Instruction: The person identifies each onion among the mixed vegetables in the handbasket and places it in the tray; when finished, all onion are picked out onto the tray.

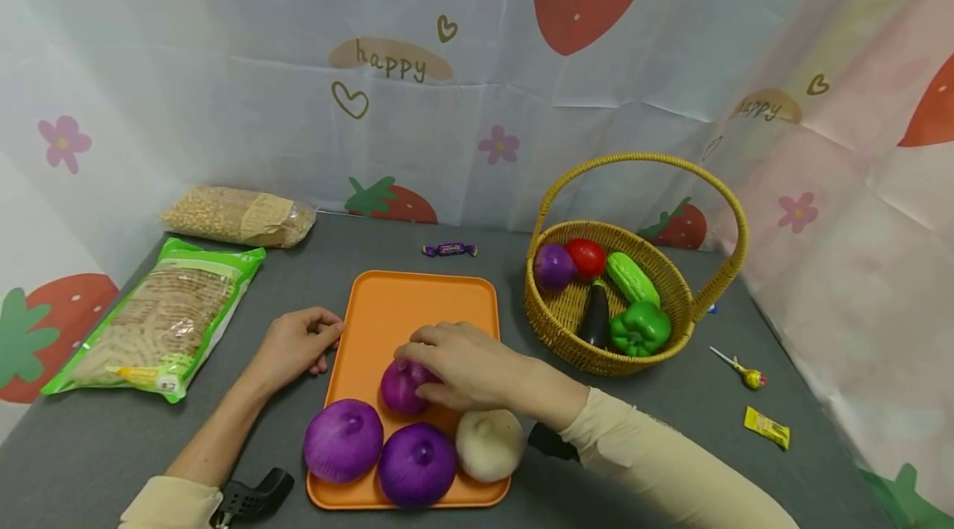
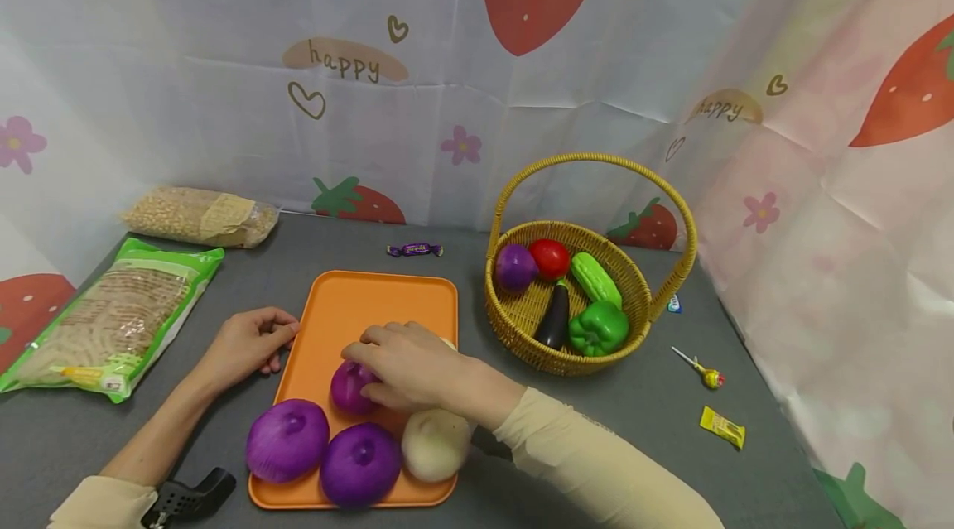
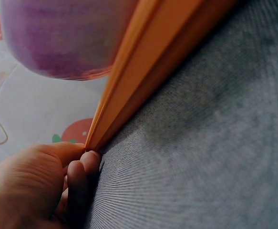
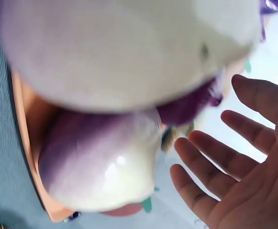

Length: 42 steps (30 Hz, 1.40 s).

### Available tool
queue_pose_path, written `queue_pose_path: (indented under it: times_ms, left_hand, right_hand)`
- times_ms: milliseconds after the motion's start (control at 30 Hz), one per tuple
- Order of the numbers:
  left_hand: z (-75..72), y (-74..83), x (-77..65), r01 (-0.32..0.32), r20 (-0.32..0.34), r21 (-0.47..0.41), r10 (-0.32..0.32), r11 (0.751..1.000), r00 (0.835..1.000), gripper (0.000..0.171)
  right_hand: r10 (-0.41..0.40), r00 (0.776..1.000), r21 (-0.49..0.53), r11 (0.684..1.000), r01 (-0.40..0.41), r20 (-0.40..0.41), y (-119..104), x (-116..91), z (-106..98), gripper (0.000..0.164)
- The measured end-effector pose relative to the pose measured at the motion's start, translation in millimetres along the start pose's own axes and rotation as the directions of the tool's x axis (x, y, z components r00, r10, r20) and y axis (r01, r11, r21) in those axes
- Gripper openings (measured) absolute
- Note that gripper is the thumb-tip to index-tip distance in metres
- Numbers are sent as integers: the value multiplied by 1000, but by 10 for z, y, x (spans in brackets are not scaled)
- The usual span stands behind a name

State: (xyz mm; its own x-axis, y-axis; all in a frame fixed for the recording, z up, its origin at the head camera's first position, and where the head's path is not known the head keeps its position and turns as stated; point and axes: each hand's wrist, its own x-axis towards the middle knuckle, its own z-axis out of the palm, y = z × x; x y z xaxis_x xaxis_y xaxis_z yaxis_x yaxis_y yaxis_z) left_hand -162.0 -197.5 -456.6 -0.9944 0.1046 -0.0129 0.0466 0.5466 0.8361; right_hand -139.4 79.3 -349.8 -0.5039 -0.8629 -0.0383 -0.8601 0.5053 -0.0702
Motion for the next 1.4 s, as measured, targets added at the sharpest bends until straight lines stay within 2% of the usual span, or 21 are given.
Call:
queue_pose_path:
  times_ms: [100,200,333,433,533,667,733,833,933,1000,1133,1200,1300,1400]
  left_hand:
    - [-3,2,-3,-2,2,-6,2,1000,1000,25]
    - [-8,8,-7,-2,4,-16,2,1000,1000,26]
    - [-9,10,-9,0,6,-13,0,1000,1000,25]
    - [-8,13,-10,1,4,-9,-1,1000,1000,25]
    - [-15,15,-12,-3,0,-11,3,1000,1000,25]
    - [-19,14,-13,-6,-2,-9,6,1000,1000,25]
    - [-15,8,-9,-5,-2,-6,5,1000,1000,25]
    - [-6,-1,-6,1,1,-10,-1,1000,1000,24]
    - [-1,-8,-6,9,7,-17,-8,1000,1000,24]
    - [-9,-3,-8,8,10,-18,-7,1000,1000,24]
    - [-3,-3,-18,4,7,-21,-4,1000,1000,25]
    - [-3,4,-20,0,4,-19,0,1000,1000,25]
    - [-2,14,-20,-2,0,-17,2,1000,1000,24]
    - [-2,16,-15,-2,-3,-20,2,1000,1000,23]
  right_hand:
    - [4,998,12,1000,-3,-69,77,-33,-77,40]
    - [10,983,23,1000,-6,-182,196,-78,-162,36]
    - [82,943,50,996,-69,-322,412,-162,-305,28]
    - [185,908,89,983,-163,-377,631,-249,-421,23]
    - [297,863,146,955,-260,-408,886,-355,-515,18]
    - [439,803,224,898,-379,-404,1213,-507,-567,16]
    - [496,781,244,868,-433,-379,1350,-569,-566,17]
    - [571,762,251,821,-514,-305,1506,-640,-551,24]
    - [620,763,215,783,-584,-185,1610,-667,-528,38]
    - [629,773,177,773,-609,-82,1653,-665,-508,49]
    - [579,808,131,798,-589,103,1694,-625,-430,65]
    - [543,826,124,819,-560,150,1703,-598,-383,64]
    - [511,844,118,839,-531,164,1704,-567,-330,60]
    - [516,841,101,839,-534,160,1683,-559,-320,58]
